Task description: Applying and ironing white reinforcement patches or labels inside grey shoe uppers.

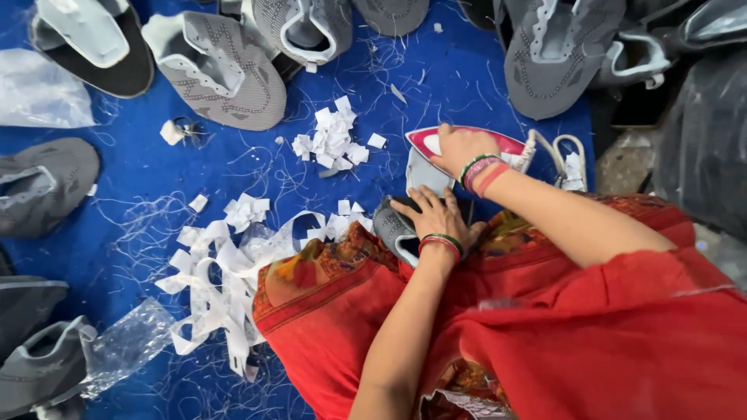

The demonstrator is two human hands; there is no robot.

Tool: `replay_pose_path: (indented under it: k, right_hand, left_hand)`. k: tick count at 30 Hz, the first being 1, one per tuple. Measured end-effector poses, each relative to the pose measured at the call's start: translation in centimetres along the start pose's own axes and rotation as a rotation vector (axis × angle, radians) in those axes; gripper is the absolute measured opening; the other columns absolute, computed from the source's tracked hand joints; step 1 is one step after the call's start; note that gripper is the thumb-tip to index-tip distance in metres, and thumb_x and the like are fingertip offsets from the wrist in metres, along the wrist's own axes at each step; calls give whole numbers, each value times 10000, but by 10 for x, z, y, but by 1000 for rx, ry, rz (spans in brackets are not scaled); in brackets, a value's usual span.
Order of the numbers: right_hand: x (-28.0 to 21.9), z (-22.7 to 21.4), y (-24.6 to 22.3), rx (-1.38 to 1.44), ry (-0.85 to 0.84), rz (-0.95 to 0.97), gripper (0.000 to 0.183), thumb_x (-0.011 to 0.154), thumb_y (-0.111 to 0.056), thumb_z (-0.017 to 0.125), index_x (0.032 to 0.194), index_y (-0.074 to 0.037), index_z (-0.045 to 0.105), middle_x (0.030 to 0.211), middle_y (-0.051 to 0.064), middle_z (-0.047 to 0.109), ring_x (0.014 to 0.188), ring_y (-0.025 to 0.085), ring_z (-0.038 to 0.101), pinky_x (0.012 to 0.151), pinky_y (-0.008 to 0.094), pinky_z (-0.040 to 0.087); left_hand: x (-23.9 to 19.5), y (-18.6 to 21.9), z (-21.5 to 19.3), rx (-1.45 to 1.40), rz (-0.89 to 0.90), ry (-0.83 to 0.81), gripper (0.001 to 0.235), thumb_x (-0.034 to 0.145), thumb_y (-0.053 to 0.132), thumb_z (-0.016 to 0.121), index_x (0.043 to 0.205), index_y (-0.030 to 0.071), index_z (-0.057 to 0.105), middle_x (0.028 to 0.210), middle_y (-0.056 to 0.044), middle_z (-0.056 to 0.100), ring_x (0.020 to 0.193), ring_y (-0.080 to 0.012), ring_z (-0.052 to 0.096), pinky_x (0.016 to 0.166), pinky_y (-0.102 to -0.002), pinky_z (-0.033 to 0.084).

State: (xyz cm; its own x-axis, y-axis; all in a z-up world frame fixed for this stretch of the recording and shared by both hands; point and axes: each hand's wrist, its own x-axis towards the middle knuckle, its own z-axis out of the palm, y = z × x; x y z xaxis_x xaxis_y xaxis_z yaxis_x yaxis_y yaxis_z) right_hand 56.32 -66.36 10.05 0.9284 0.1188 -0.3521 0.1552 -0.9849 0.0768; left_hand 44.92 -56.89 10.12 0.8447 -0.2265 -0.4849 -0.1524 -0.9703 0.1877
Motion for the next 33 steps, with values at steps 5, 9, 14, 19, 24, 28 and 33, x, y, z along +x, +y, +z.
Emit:
replay_pose_path:
  k: [5,9,14,19,24,28,33]
  right_hand:
    - [13,0,14,80,67,8,624,931,-525,703,1239,4,586,881,191,771,827,322,767,694,421,608]
    - [-10,3,21,43,-11,-149,616,912,-527,699,1262,-37,566,954,189,761,891,329,759,734,437,604]
    - [11,7,24,23,-14,-79,578,926,-531,682,1221,-46,576,973,179,748,881,316,765,711,434,616]
    - [34,-7,16,-68,195,-77,575,928,-491,714,1235,-17,603,935,158,771,883,304,768,723,427,616]
    - [11,0,-8,-12,73,-66,745,888,-534,722,1369,-6,512,909,189,759,822,320,760,667,445,610]
    - [22,6,-2,79,69,-25,622,899,-516,728,1218,0,594,945,186,756,858,310,761,683,429,620]
    - [30,0,8,128,47,0,636,903,-529,735,1220,2,587,929,208,753,860,341,755,713,442,610]
  left_hand:
    - [-1,-3,2,15,-3,3,1031,801,753,595,1576,123,338,1607,-322,246,1496,-541,155,1074,-836,22]
    - [0,-4,-5,13,-2,-21,1000,803,696,629,1570,119,349,1604,-328,250,1499,-542,154,1090,-827,7]
    - [0,-4,-1,22,15,-18,983,805,663,641,1562,101,361,1595,-343,255,1497,-543,153,1103,-807,-13]
    - [-3,-7,7,-30,31,46,970,803,660,631,1545,88,380,1586,-342,275,1493,-535,173,1112,-806,-14]
    - [-2,-4,1,-19,22,26,961,798,650,638,1537,87,391,1579,-345,284,1491,-536,182,1104,-810,-5]
    - [4,-4,2,10,28,29,962,799,640,641,1538,78,389,1569,-344,300,1486,-531,193,1102,-814,6]
    - [1,-3,-5,-4,21,29,955,803,644,644,1532,77,403,1571,-343,311,1494,-521,200,1117,-801,14]
